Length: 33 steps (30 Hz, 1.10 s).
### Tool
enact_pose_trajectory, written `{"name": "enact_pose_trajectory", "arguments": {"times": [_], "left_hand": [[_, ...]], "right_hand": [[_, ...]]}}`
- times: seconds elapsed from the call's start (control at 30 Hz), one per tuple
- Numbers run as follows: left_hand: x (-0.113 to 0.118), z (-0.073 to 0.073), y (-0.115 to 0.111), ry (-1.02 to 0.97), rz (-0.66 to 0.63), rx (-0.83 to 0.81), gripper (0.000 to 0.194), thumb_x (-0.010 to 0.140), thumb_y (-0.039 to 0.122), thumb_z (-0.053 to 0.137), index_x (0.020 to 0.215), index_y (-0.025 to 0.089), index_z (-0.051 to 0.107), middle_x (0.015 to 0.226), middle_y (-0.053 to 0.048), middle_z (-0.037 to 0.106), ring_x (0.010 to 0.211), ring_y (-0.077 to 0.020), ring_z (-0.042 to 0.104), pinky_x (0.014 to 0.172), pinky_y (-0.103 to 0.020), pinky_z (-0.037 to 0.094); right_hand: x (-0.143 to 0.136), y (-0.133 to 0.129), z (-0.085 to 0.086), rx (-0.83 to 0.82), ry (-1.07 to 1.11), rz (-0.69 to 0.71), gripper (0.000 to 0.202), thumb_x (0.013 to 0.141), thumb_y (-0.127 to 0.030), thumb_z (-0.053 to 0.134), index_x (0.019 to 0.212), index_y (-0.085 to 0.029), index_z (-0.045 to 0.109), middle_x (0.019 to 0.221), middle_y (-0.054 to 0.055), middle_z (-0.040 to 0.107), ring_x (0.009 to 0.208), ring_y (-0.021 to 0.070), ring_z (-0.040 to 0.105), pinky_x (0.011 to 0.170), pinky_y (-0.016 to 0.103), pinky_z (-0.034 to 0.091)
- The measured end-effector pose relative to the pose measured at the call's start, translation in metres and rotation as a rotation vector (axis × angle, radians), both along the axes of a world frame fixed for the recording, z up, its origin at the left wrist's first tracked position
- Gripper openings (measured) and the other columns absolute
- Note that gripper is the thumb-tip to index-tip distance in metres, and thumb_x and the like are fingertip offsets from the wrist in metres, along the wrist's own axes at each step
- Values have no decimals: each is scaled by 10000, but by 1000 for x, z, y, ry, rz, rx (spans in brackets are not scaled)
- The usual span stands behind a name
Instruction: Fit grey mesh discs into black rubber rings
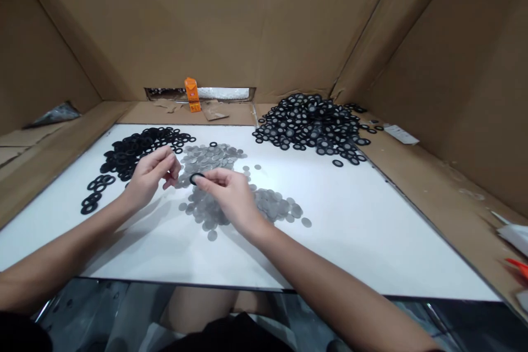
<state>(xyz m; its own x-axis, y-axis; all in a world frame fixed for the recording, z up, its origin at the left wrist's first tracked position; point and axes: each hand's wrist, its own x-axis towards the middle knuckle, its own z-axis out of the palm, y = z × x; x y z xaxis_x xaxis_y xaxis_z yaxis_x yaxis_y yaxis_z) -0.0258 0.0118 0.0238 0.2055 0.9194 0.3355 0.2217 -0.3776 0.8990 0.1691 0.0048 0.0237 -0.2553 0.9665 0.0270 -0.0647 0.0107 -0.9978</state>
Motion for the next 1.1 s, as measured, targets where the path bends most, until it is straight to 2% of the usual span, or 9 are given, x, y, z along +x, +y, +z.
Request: {"name": "enact_pose_trajectory", "arguments": {"times": [0.1,0.2,0.33,0.47,0.7,0.9,0.97,1.1], "left_hand": [[3,1,1,110,-122,-34,350,952,453,393,760,178,489,620,13,522,504,-105,475,474,-235,351],[11,2,-4,275,-150,74,330,944,411,438,711,178,461,578,26,500,533,-104,458,520,-232,340],[16,-3,-10,224,-106,123,328,949,363,433,674,189,401,531,39,488,500,-97,446,513,-226,338],[19,-11,-12,183,-50,149,281,945,317,437,693,193,414,527,41,492,482,-97,449,491,-221,336],[28,-12,-13,267,105,257,265,912,237,450,654,196,401,523,41,454,474,-99,403,482,-230,296],[27,-14,-9,357,107,447,281,908,197,443,648,197,336,545,47,375,487,-89,356,487,-226,277],[27,-15,-8,343,126,485,296,921,213,442,650,197,323,550,49,347,490,-88,343,488,-227,275],[31,-17,-13,219,212,471,320,948,269,432,657,199,318,544,54,317,485,-88,322,481,-232,270]], "right_hand": [[-5,-3,1,21,-22,61,231,753,-384,725,739,-158,685,690,-1,620,605,110,508,557,242,368],[-6,-3,-1,41,-30,86,236,754,-384,722,723,-154,681,681,-3,604,605,107,495,550,242,353],[-5,-1,-2,59,-40,81,247,734,-398,730,702,-162,668,678,-1,603,607,113,499,546,247,355],[-4,0,-4,88,-83,36,234,737,-388,724,709,-162,669,676,3,594,601,114,489,533,248,344],[0,-2,0,102,-139,51,280,733,-423,722,704,-150,666,639,-2,569,560,101,451,504,244,310],[0,-1,3,180,-199,48,268,747,-417,705,686,-159,669,654,18,603,593,128,500,541,260,365],[-2,-1,1,165,-158,49,249,753,-409,703,713,-165,674,673,19,613,618,135,521,559,261,391],[-9,-4,-3,-32,136,114,248,712,-393,757,783,-166,686,742,15,627,679,133,568,656,275,468]]}}
